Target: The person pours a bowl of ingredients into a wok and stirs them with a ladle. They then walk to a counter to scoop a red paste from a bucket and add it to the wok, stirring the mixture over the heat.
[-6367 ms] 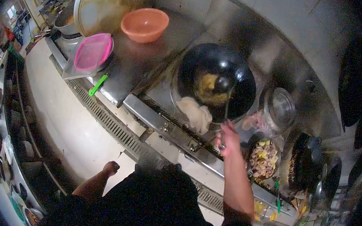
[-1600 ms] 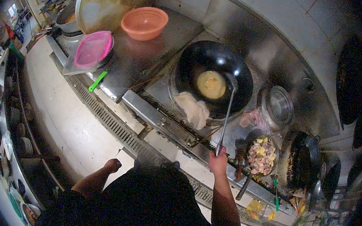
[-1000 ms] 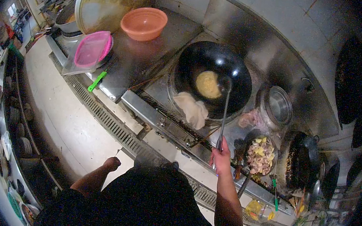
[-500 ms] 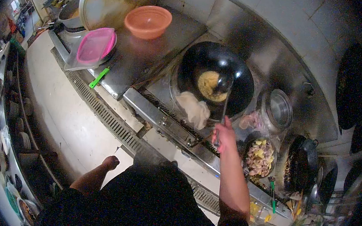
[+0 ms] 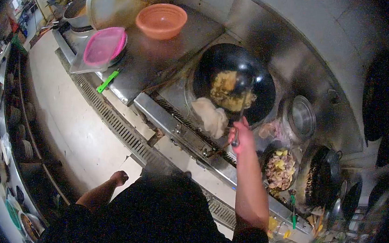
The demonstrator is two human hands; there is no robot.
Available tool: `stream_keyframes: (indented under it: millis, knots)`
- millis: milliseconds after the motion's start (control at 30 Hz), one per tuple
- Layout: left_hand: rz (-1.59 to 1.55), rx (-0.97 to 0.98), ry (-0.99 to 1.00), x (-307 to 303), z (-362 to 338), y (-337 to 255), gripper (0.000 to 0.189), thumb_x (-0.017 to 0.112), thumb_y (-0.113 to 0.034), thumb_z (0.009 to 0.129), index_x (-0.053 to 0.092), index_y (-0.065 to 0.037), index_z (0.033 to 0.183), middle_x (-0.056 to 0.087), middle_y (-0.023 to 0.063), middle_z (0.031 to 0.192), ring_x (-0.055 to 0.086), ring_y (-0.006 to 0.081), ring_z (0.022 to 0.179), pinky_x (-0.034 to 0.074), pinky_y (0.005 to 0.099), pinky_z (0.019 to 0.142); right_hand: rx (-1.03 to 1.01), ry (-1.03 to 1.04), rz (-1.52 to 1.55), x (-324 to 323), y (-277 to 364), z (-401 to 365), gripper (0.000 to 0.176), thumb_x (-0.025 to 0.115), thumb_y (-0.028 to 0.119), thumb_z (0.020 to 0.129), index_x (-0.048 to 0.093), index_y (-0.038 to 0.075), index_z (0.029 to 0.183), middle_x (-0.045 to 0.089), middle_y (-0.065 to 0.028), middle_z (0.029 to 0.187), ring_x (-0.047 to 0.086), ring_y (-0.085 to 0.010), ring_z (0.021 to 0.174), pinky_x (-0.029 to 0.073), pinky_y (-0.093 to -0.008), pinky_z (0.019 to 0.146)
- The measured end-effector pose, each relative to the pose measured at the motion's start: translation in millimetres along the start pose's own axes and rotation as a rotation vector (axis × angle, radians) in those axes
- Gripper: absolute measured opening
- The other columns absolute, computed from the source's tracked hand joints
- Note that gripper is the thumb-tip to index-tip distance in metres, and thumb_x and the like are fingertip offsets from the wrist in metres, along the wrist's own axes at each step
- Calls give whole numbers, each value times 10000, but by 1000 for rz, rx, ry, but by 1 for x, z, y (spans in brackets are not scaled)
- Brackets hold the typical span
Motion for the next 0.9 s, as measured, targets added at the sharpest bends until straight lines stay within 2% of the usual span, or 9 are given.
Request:
stream_keyframes:
  millis: [167,300,400,533,600,667,733,833,900]
  knots:
    - [275,232,-9,14,44,30,320,509,-304,767,633,-44,907,612,178,993,567,334,959,451,391,841,200,152,131,-11,-4,-33,651,517,89,819,220,277,1367,466,-46,576,404,-133,375,352,-267,294]
    - [178,275,-60,19,53,45,326,504,-298,772,632,-35,917,610,177,1002,562,337,973,445,393,852,7,14,6,-11,-14,-18,661,517,97,821,206,284,1375,472,-49,587,410,-138,386,356,-274,296]
    - [218,231,-23,16,45,32,321,499,-292,772,632,-44,926,610,177,1004,562,338,972,445,395,851,-14,21,-92,5,-7,15,657,515,98,822,212,289,1373,472,-54,595,416,-146,405,358,-268,302]
    - [201,227,-17,9,47,26,315,487,-285,775,628,-55,939,616,174,991,564,343,964,448,398,842,192,135,61,-14,-9,-21,648,516,100,825,221,288,1371,476,-53,617,423,-156,413,357,-285,321]
    - [193,212,-17,15,51,30,310,486,-281,774,631,-54,926,617,174,983,565,345,959,449,398,838,185,172,48,-13,-15,-28,654,518,100,826,214,285,1375,479,-50,615,430,-149,415,359,-294,325]
    - [203,198,-13,21,44,40,305,485,-278,772,634,-53,914,619,173,975,566,347,955,451,397,835,21,-8,-4,-4,-13,-16,660,518,104,828,204,282,1380,483,-50,611,423,-146,397,357,-290,324]
    - [76,225,-52,26,39,42,294,488,-273,763,638,-41,864,617,182,965,568,353,938,452,400,822,-48,-10,-33,-2,-10,9,659,520,111,828,203,273,1384,483,-53,601,404,-145,374,354,-294,321]
    - [205,298,-40,21,39,44,300,488,-273,764,635,-33,867,616,187,967,566,349,945,451,399,821,21,68,-123,-3,-3,-2,646,513,113,831,215,268,1382,478,-54,592,397,-145,365,357,-299,322]
    - [265,337,-35,18,43,42,303,488,-274,765,633,-28,868,615,189,968,565,347,949,450,398,821,167,151,27,-17,-7,-31,635,502,110,835,218,260,1383,473,-50,589,404,-144,379,348,-302,326]
Point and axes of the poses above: each hand's wrist, its own z-axis towards the middle knuckle, its own x-axis out of the palm, y = z × x, the point moved 2 cm from there along z, towards the middle knuckle
